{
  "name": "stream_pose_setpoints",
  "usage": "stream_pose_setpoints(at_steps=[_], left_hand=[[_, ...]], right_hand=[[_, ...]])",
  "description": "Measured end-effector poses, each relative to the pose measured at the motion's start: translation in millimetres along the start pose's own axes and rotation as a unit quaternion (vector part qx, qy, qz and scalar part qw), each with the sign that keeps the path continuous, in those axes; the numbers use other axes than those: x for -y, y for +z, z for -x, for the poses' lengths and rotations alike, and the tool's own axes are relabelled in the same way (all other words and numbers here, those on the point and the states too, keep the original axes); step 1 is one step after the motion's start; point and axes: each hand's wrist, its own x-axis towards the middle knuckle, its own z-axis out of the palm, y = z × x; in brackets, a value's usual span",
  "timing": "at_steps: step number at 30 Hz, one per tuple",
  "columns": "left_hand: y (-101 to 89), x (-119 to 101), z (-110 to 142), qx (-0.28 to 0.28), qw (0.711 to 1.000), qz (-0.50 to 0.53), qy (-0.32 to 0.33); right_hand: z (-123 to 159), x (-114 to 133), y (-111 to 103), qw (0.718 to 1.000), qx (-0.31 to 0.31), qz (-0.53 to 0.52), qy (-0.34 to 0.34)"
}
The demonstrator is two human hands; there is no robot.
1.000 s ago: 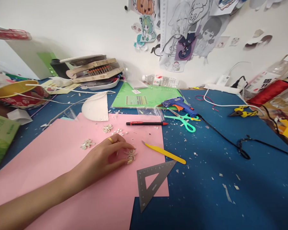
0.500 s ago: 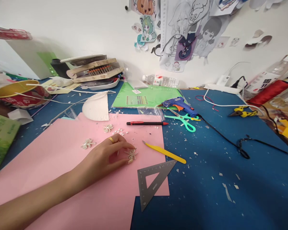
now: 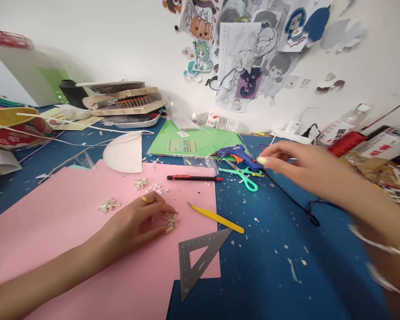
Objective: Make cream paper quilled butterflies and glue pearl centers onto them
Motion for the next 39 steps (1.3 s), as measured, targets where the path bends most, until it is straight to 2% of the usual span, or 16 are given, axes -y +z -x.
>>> stream_pose_setpoints(at_steps=[3, 7, 10, 14, 17, 23, 27, 30, 35, 39], left_hand=[[0.2, 1, 0, 0.0, 1.0, -0.003, 0.001], [1.7, 5, 0, 0.002, 1.0, -0.002, 0.004], [2.9, 8, 0, 0.001, 1.0, 0.004, 0.005], [2.9, 9, 0, -0.002, 1.0, 0.011, -0.001], [2.1, 7, 0, -0.016, 1.0, 0.007, -0.02], [0.2, 9, -3, -0.03, 1.0, 0.0, -0.009], [-0.8, 13, -5, -0.023, 1.0, 0.0, 0.005], [-1.4, 13, -6, -0.022, 1.0, 0.002, 0.013], [-2.7, 11, -6, -0.039, 0.999, 0.01, 0.008], [-7.1, 10, -9, -0.092, 0.996, 0.015, -0.011]], right_hand=[[-31, 11, 24, 0.997, 0.072, 0.025, 0.0], [-64, 20, 63, 0.99, 0.126, 0.064, 0.016], [-73, 21, 72, 0.985, 0.144, 0.084, 0.034], [-78, 21, 71, 0.981, 0.166, 0.076, 0.06], [-79, 20, 72, 0.983, 0.157, 0.048, 0.081], [-66, 7, 68, 0.99, 0.051, -0.041, 0.126], [-55, -4, 54, 0.981, -0.016, -0.123, 0.147], [-51, -7, 48, 0.972, -0.036, -0.179, 0.147], [-44, 2, 47, 0.959, -0.042, -0.248, 0.133], [-34, 21, 38, 0.949, -0.02, -0.298, 0.098]])
